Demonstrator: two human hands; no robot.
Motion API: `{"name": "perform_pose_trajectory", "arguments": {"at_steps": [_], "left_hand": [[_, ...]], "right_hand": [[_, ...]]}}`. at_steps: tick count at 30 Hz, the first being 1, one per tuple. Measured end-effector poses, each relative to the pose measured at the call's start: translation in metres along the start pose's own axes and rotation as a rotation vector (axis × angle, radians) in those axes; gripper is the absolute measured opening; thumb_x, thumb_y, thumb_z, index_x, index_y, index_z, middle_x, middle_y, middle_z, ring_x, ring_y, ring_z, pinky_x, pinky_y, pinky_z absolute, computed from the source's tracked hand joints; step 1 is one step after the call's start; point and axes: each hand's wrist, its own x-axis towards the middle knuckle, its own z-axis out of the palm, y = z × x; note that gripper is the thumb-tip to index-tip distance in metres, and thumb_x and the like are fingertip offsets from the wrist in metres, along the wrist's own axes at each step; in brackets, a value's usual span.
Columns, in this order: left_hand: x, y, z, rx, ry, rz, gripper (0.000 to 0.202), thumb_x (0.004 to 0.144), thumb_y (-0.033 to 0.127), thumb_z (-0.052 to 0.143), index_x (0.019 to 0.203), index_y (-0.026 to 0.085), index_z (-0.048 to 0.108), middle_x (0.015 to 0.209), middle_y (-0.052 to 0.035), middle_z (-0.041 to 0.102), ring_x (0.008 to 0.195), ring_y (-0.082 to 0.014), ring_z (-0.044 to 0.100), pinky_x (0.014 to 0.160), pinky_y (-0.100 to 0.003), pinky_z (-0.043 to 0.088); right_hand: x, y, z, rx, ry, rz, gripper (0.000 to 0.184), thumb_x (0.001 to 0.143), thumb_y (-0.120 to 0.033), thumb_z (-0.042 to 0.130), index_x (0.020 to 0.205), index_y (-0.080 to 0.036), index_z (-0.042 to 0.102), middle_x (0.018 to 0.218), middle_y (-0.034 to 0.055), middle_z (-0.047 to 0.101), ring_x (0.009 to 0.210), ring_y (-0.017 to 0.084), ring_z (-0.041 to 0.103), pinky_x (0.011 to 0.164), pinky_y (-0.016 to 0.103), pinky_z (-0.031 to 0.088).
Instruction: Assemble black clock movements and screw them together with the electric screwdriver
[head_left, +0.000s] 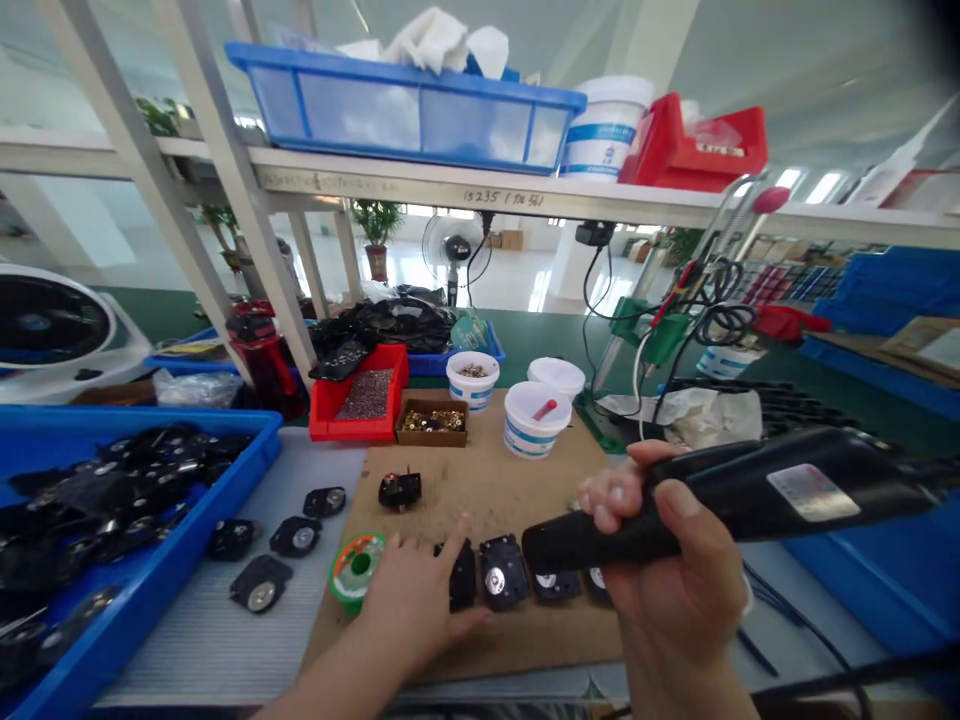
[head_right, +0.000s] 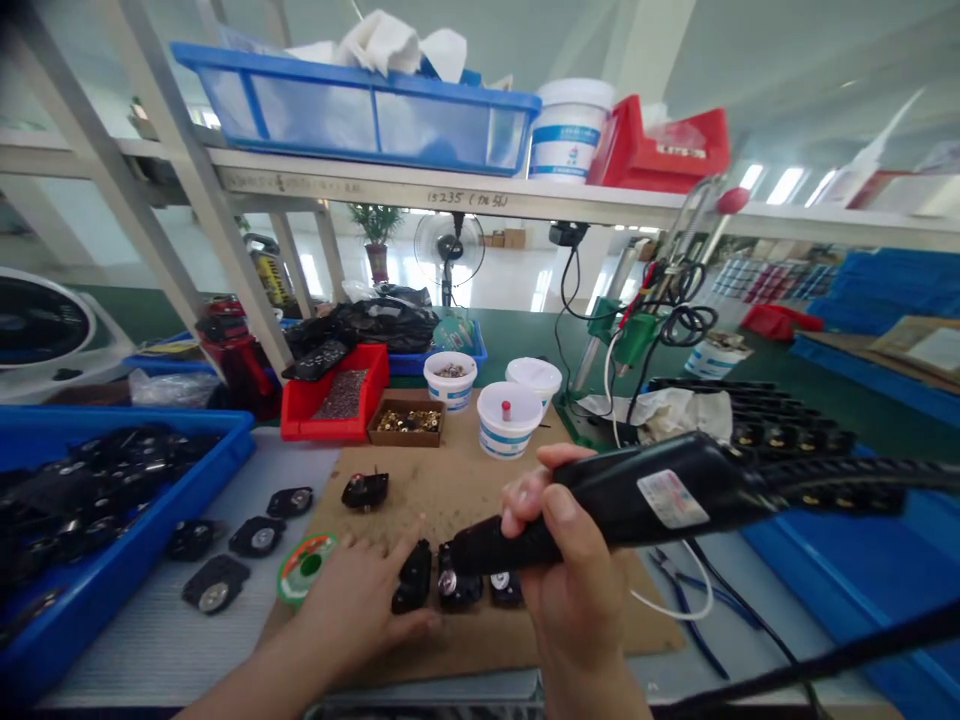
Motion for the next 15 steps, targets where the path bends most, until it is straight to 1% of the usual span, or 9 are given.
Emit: {"name": "perform_pose_trajectory", "arguments": {"at_steps": [2, 5, 8, 10, 12, 13, 15], "left_hand": [[0.004, 0.005, 0.008, -0.004, -0.025, -0.009, 0.093, 0.074, 0.066, 0.062, 0.147, 0.013, 0.037, 0.094, -0.0245, 0.075, 0.091, -0.0436, 0.069, 0.088, -0.062, 0.045], [0.012, 0.004, 0.013, -0.026, -0.034, -0.024, 0.075, 0.081, 0.046, 0.058, 0.146, 0.014, 0.037, 0.103, -0.0241, 0.073, 0.094, -0.0416, 0.069, 0.088, -0.060, 0.046], [0.013, 0.004, 0.011, -0.061, -0.038, -0.036, 0.071, 0.076, 0.027, 0.058, 0.144, 0.012, 0.042, 0.112, -0.0234, 0.070, 0.094, -0.0396, 0.069, 0.085, -0.055, 0.050], [0.012, 0.002, 0.005, -0.090, -0.025, -0.045, 0.071, 0.074, 0.021, 0.058, 0.142, 0.012, 0.044, 0.114, -0.0224, 0.068, 0.097, -0.0384, 0.068, 0.086, -0.052, 0.051], [0.007, -0.006, -0.005, -0.119, 0.014, -0.064, 0.070, 0.074, 0.019, 0.057, 0.142, 0.012, 0.043, 0.117, -0.0211, 0.066, 0.103, -0.0380, 0.065, 0.090, -0.052, 0.049], [0.003, -0.013, -0.011, -0.134, 0.041, -0.077, 0.070, 0.076, 0.020, 0.055, 0.143, 0.012, 0.041, 0.120, -0.0204, 0.065, 0.107, -0.0379, 0.063, 0.093, -0.053, 0.047], [-0.006, -0.034, -0.024, -0.168, 0.102, -0.109, 0.070, 0.078, 0.021, 0.053, 0.145, 0.014, 0.035, 0.130, -0.0190, 0.059, 0.117, -0.0363, 0.057, 0.100, -0.053, 0.042]], "right_hand": [[-0.001, -0.002, -0.002, 0.007, -0.004, 0.003, 0.023, 0.075, -0.036, 0.074, 0.091, -0.021, 0.067, 0.061, -0.0043, 0.055, 0.053, 0.009, 0.049, 0.052, 0.021, 0.045], [-0.003, -0.005, -0.007, 0.009, -0.005, 0.001, 0.023, 0.075, -0.036, 0.074, 0.091, -0.022, 0.068, 0.061, -0.0042, 0.055, 0.053, 0.009, 0.048, 0.051, 0.021, 0.044], [-0.003, -0.007, -0.010, 0.003, -0.001, 0.001, 0.022, 0.075, -0.036, 0.074, 0.091, -0.023, 0.068, 0.060, -0.0041, 0.055, 0.052, 0.009, 0.048, 0.050, 0.022, 0.044], [-0.002, -0.006, -0.010, -0.010, 0.001, -0.006, 0.022, 0.075, -0.036, 0.074, 0.091, -0.023, 0.068, 0.060, -0.0040, 0.055, 0.052, 0.009, 0.048, 0.050, 0.022, 0.044], [-0.001, -0.005, -0.009, -0.025, -0.007, -0.009, 0.022, 0.075, -0.036, 0.074, 0.092, -0.022, 0.068, 0.061, -0.0037, 0.055, 0.052, 0.010, 0.048, 0.050, 0.022, 0.045], [-0.001, -0.004, -0.007, -0.030, -0.018, -0.008, 0.022, 0.075, -0.036, 0.074, 0.092, -0.022, 0.069, 0.061, -0.0037, 0.056, 0.052, 0.009, 0.049, 0.051, 0.022, 0.045], [-0.001, -0.002, -0.004, -0.034, -0.045, 0.001, 0.022, 0.076, -0.035, 0.073, 0.093, -0.021, 0.068, 0.061, -0.0036, 0.057, 0.052, 0.009, 0.050, 0.052, 0.023, 0.045]]}}
